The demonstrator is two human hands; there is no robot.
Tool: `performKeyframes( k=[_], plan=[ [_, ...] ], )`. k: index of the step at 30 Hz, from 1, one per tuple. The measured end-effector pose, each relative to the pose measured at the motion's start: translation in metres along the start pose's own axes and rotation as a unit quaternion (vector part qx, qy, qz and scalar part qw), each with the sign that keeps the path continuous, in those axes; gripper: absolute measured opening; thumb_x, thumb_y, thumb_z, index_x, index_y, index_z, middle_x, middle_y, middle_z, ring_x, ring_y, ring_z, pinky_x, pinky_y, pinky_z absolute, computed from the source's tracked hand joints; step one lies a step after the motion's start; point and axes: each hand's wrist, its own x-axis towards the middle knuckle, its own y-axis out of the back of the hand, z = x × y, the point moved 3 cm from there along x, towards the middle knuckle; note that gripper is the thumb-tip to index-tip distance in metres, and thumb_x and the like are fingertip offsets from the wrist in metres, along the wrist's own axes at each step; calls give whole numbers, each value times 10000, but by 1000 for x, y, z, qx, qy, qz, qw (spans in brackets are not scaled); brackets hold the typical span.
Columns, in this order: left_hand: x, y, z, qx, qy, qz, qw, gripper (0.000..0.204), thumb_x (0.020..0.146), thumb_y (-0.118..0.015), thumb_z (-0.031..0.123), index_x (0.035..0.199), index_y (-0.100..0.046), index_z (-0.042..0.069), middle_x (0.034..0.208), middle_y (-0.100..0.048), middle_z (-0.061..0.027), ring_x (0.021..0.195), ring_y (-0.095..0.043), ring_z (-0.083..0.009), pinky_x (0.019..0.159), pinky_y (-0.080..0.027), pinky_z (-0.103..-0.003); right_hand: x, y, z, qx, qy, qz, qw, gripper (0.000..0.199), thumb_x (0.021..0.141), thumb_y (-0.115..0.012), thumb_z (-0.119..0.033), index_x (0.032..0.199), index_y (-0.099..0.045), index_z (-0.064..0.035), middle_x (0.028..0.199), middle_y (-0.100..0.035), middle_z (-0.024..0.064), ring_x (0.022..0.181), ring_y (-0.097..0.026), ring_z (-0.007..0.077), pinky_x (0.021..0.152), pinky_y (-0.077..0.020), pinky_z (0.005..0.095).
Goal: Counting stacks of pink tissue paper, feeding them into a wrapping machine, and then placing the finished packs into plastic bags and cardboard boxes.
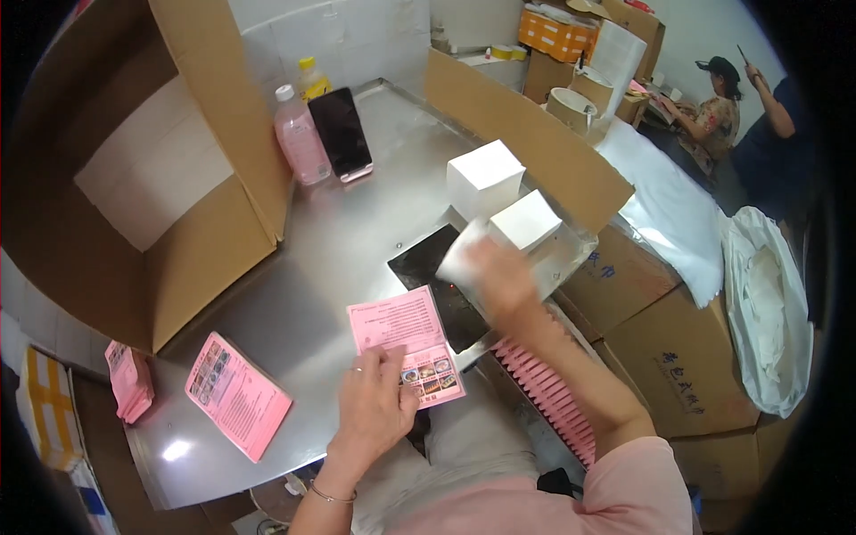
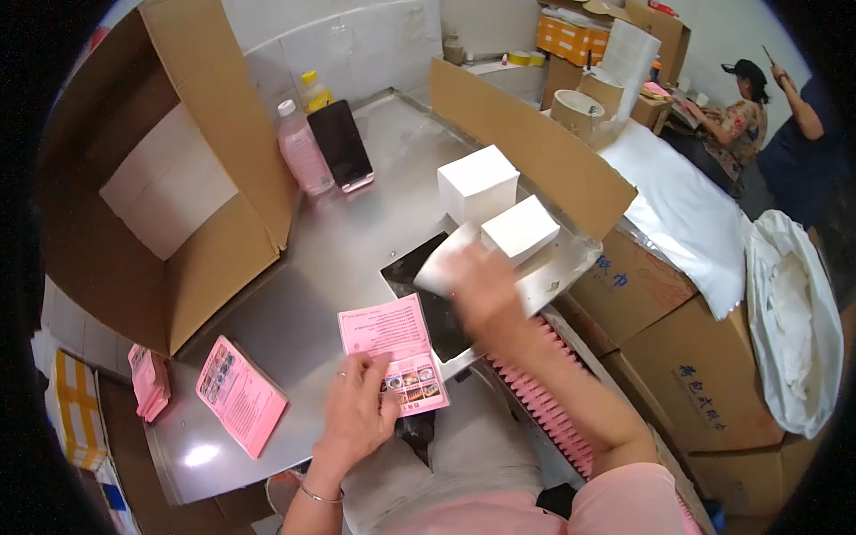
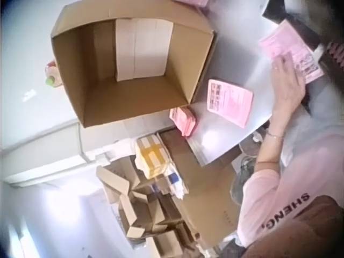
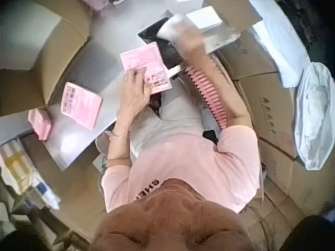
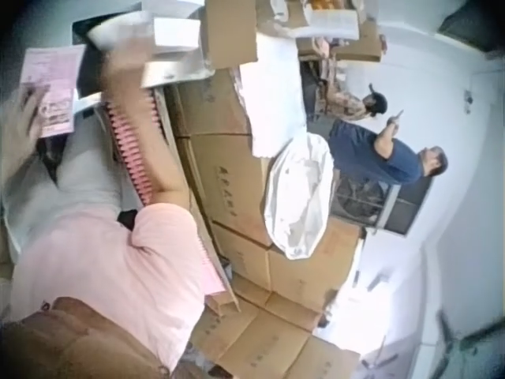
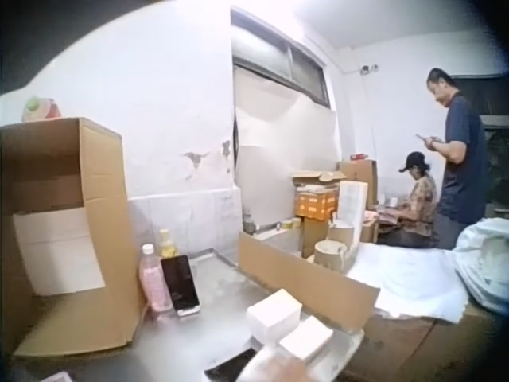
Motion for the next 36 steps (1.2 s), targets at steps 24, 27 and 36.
performKeyframes(
  k=[24,27,36],
  plan=[
    [-91,112,-88,105,201,218,949,235,732,-588,16,963,-576,58,989,-567,-139,1027,-518,-357,941,-381,-491,20,31,24,-239,-66,-32,968,189,848,-648,-142,1020,-648,-63,922,-621,101,971,-598,290,847,-447,427],
    [-94,112,-109,289,299,133,900,179,800,-573,34,976,-558,56,991,-583,-145,1057,-518,-358,1017,-321,-500,1,14,72,-265,-150,-92,948,138,869,-636,-157,951,-655,-47,894,-557,114,941,-550,280,841,-413,423],
    [-21,48,-38,-56,233,56,969,332,923,-568,91,1242,-559,-2,1161,-578,-207,1060,-559,-374,911,-448,-443,-2,23,80,-151,-164,-35,974,325,768,-618,24,1088,-658,-5,1020,-583,173,981,-560,347,845,-466,434]
  ],
)
